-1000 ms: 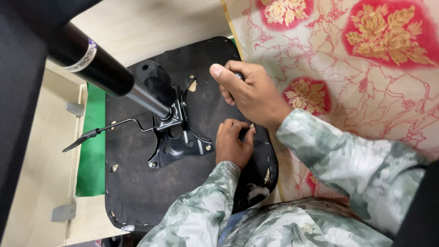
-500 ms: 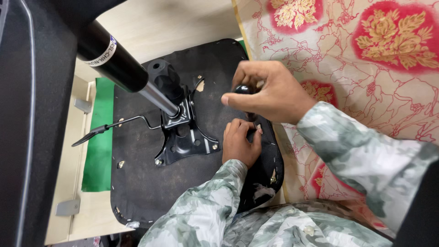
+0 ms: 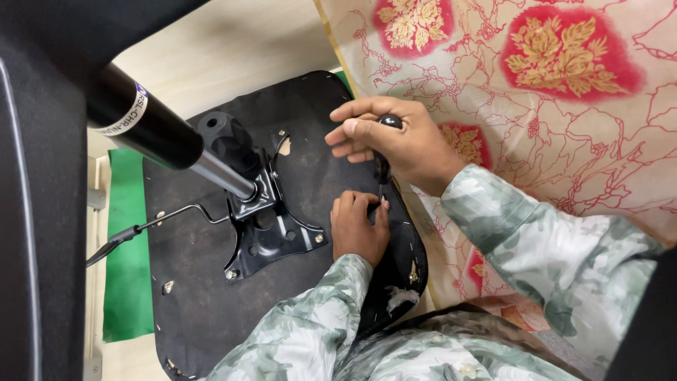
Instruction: The person uses a screwdriver to remove screws from the underside of an overturned chair seat. They systematically unscrew fasteners around the perimeter of the seat base while holding the chair steady.
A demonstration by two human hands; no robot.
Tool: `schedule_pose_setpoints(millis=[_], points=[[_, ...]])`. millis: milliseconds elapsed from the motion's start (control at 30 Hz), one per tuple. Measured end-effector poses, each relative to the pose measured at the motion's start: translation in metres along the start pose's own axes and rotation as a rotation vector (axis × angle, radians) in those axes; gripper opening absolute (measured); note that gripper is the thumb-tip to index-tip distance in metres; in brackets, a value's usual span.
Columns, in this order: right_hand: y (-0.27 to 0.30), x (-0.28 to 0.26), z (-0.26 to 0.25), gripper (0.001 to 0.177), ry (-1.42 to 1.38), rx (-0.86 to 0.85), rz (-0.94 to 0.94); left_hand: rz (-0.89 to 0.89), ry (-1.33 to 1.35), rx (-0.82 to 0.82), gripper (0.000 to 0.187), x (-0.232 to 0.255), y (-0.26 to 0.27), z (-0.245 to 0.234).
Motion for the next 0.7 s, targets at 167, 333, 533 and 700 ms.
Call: schedule_pose_setpoints(millis=[167, 333, 533, 700], points=[[-0.005, 0.002, 0.015, 0.031, 0.159, 0.012, -0.033, 0.024, 0.011, -0.049, 0.016, -0.002, -0.003, 0.000], [-0.010, 0.002, 0.007, 0.041, 0.175, 0.118, -0.053, 0.036, 0.033, -0.054, 0.015, -0.001, -0.005, -0.002], [-0.010, 0.005, -0.005, 0.044, 0.226, 0.100, 0.002, -0.027, 0.027, -0.109, 0.017, -0.004, -0.003, 0.000], [-0.012, 0.003, 0.002, 0.038, 0.047, -0.042, 0.026, -0.018, 0.022, -0.094, 0.016, -0.002, -0.005, -0.003]])
Point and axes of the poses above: each hand's wrist, its own y-axis away from the middle knuckle, its own z-axis out of the palm, x = y × z, the point moved 8 cm from there along -y, towards the middle knuckle, and after that the axes turned 14 degrees about -y, right-handed, at the moved point
